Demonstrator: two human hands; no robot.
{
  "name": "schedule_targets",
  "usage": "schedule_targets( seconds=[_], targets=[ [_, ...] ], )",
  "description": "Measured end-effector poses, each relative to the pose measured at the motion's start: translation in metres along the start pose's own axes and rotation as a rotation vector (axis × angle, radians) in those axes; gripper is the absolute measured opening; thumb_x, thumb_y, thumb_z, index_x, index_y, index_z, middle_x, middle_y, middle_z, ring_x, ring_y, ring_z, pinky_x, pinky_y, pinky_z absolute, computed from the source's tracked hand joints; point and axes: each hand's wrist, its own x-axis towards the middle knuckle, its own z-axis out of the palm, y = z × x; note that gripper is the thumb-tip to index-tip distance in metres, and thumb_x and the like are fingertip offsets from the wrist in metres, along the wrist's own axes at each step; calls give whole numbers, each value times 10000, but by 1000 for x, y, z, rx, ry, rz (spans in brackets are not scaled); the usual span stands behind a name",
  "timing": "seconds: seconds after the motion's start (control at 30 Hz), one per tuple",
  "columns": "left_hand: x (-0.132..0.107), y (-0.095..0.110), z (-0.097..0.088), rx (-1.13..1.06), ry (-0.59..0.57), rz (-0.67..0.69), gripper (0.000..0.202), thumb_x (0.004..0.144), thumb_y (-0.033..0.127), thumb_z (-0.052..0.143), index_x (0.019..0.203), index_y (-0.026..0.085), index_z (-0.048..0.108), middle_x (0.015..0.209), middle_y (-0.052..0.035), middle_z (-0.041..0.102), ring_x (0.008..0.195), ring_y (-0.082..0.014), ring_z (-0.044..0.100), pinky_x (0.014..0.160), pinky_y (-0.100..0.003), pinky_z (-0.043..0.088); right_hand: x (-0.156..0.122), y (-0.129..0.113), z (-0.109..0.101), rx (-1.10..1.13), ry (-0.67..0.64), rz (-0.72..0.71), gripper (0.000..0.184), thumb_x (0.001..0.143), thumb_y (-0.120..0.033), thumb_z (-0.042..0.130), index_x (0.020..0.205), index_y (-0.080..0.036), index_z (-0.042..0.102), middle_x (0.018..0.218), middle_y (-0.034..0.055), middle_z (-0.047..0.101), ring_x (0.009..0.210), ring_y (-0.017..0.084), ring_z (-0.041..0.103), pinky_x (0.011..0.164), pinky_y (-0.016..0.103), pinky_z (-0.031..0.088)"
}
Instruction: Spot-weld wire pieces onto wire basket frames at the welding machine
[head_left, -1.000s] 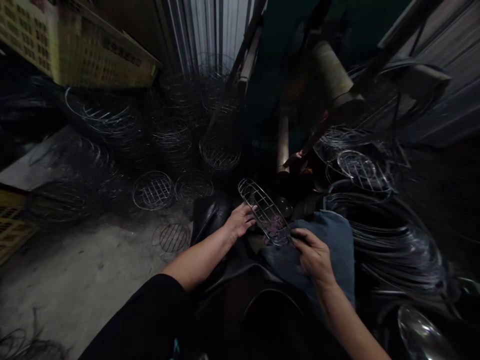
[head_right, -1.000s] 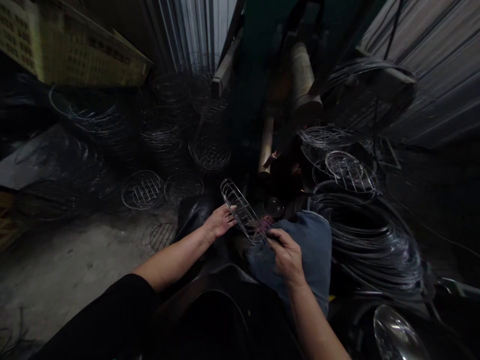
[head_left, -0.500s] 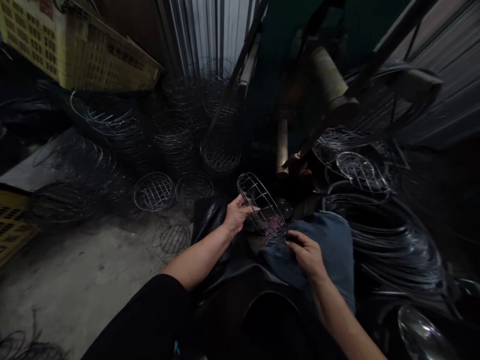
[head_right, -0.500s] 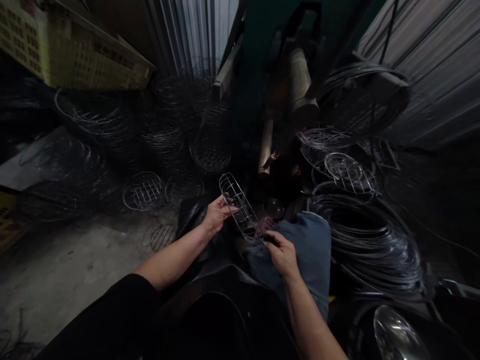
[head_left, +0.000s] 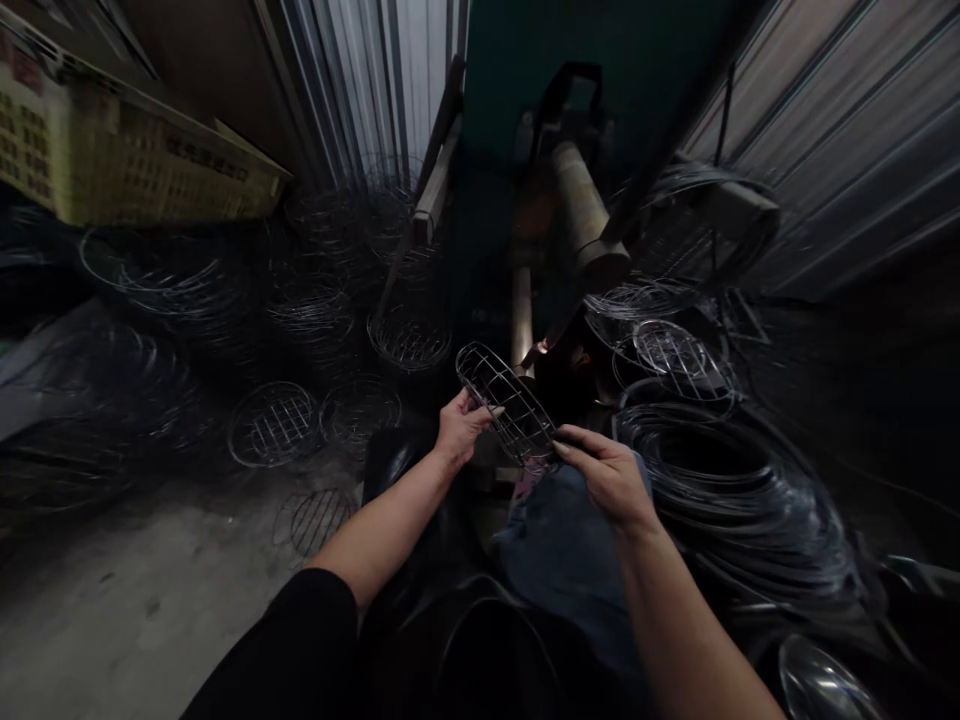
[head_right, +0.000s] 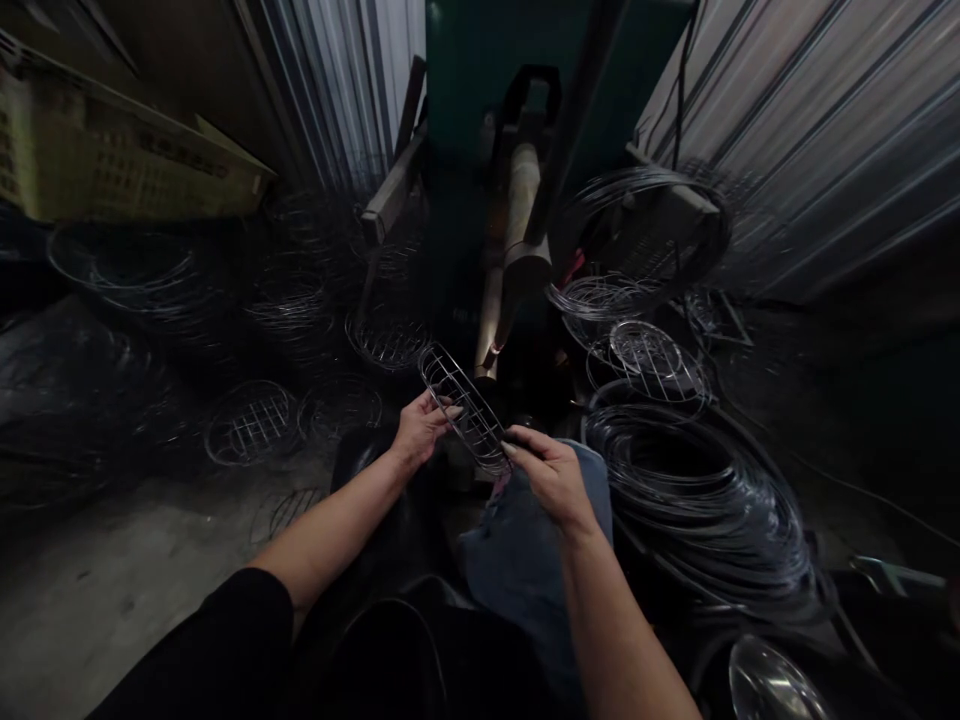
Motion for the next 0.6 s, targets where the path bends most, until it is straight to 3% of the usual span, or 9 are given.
schedule_targets(
  seconds=[0.13, 0.37, 0.6],
  targets=[
    [20, -6, 16, -53, 1, 37, 570, 442, 219, 872, 947, 173, 612, 793, 35, 574, 703, -91, 555, 652, -238, 463, 20, 5, -10, 3, 58, 3, 276, 636, -390, 797, 851, -219, 768, 852, 44, 737, 807, 220, 666, 790, 365, 525],
    [48, -23, 34, -58, 20, 72, 514, 463, 256, 867, 897, 156, 609, 799, 26, 567, 682, -84, 541, 596, -210, 426, 43, 2, -17, 11, 172, -108, 178, 671, -336, 785, 804, -220, 763, 796, 28, 712, 746, 183, 634, 700, 309, 504],
    [45, -19, 38, -84, 40, 75, 546, 463, 254, 863, 938, 178, 605, 806, 38, 549, 681, -80, 534, 610, -215, 423, 47, -2, -15, 29, 197, -151, 145, 660, -288, 793, 790, -233, 761, 784, 10, 706, 742, 165, 623, 697, 292, 482]
  ],
)
